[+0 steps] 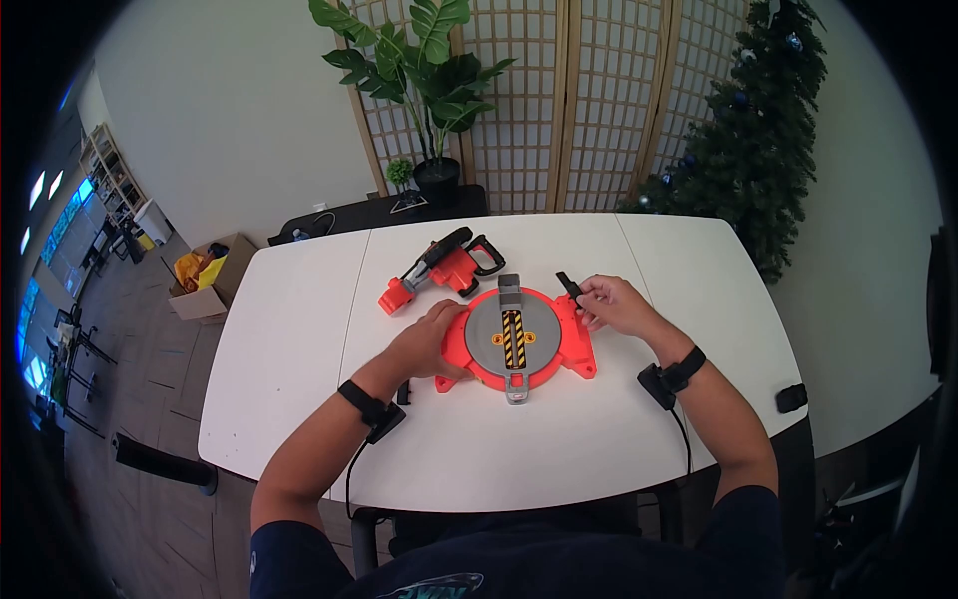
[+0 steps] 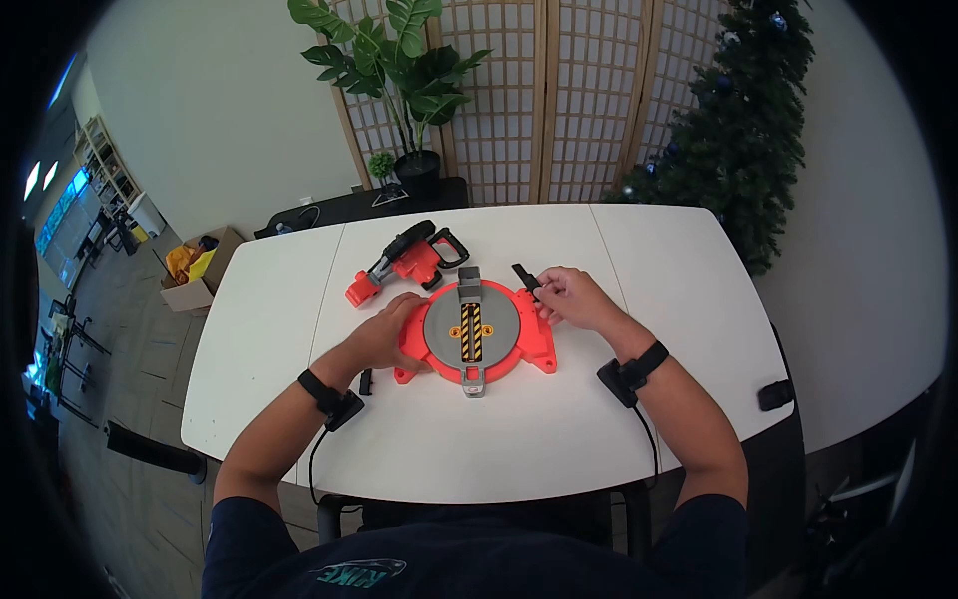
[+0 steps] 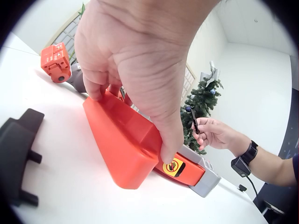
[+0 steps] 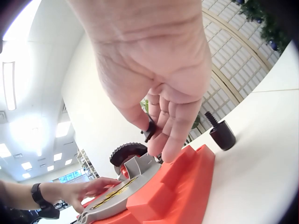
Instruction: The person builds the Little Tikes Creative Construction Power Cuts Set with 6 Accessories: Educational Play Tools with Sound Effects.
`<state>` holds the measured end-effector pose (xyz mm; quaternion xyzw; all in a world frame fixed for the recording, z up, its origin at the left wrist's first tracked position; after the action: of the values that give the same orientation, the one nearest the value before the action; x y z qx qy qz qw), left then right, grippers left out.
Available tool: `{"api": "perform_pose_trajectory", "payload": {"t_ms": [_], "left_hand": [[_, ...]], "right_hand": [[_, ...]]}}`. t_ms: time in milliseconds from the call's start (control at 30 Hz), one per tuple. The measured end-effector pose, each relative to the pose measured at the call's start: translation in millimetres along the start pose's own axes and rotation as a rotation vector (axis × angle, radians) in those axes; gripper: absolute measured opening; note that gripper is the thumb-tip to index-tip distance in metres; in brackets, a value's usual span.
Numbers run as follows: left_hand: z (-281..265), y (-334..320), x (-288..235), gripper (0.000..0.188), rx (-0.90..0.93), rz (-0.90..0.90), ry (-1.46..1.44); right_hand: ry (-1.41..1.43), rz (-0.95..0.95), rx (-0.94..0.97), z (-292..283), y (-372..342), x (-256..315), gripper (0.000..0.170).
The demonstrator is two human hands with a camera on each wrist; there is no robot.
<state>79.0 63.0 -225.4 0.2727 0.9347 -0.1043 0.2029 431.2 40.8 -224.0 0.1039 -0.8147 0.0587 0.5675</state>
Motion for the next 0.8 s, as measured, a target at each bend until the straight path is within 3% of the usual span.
{"api": "perform_pose_trajectory", "payload": {"t_ms": [133, 800], "left_hand": [[1, -3, -2, 0.111, 0.003, -0.005, -0.007], [3, -4, 2, 0.11, -0.017, 0.015, -0.024]], "right_hand": [[-0.152, 0.03, -0.018, 2, -1, -2, 0.019], [-0.306, -0.015, -0.034, 20, 2, 0, 0.01]]}}
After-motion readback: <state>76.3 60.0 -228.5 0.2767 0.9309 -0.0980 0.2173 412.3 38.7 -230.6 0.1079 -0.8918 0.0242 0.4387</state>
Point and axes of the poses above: each hand's wrist, its own y-axis towards the middle knuckle, its own z-axis out of the palm, x = y × z, the point moved 1 cm from there along y, towards the middle knuckle, and after that the axes turned 6 degrees about -z, right-handed, at the moved point
